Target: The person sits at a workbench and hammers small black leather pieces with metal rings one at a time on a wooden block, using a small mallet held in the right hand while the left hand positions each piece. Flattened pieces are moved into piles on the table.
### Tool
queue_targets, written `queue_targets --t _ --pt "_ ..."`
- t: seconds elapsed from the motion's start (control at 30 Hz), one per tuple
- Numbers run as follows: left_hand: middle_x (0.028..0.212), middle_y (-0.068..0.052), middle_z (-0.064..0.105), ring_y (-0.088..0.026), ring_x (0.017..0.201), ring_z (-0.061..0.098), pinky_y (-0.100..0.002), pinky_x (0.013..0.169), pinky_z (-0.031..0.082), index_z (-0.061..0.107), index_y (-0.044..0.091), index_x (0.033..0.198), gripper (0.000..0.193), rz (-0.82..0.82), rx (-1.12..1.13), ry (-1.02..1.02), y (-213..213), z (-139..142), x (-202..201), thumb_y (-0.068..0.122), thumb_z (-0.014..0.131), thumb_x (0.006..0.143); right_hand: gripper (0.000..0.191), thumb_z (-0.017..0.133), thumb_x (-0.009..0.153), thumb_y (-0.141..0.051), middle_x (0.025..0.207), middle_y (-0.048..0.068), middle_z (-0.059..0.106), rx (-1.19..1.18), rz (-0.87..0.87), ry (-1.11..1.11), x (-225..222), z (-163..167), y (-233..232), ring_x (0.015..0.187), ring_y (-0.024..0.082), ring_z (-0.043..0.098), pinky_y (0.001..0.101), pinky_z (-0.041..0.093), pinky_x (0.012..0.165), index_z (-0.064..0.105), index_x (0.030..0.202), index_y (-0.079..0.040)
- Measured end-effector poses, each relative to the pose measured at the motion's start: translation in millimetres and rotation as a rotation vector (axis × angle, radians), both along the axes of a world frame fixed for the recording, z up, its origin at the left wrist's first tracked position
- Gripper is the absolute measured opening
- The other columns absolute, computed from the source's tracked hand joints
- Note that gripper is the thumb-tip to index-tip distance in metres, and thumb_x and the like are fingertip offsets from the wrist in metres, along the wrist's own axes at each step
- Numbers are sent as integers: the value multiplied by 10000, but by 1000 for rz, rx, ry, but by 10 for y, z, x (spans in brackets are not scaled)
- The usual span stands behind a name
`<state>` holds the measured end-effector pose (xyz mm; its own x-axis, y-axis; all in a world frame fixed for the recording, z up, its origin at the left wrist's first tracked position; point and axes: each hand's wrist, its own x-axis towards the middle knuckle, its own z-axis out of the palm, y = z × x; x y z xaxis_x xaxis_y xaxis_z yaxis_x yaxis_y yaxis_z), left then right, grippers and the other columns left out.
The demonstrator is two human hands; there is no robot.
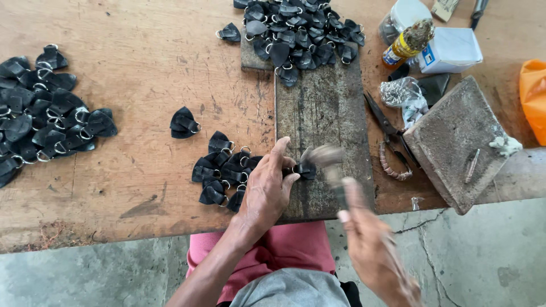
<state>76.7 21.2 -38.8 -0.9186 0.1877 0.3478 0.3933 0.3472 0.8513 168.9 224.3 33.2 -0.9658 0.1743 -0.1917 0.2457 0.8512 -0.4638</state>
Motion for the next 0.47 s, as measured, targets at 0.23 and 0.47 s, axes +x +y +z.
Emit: queue_targets --t 0.23,0.47 --pt "978 -141 696 -320 950 685 -401 822 556 382 -16 1487 776 30 7 67 4 -65 20 -6 789 826 532 453 1085 -281 776 63 648 -94 -16 514 239 432 183 545 126 565 259 473 439 398 1585 -108" --pt "993 -141 697 -320 961 685 -404 836 556 384 -12 1482 755 38 21 86 14 -129 37 1 784 842 618 509 1033 -219 867 114 686 -55 138 335 292 -248 96 521 113 613 256 520 424 293 1600 -104"
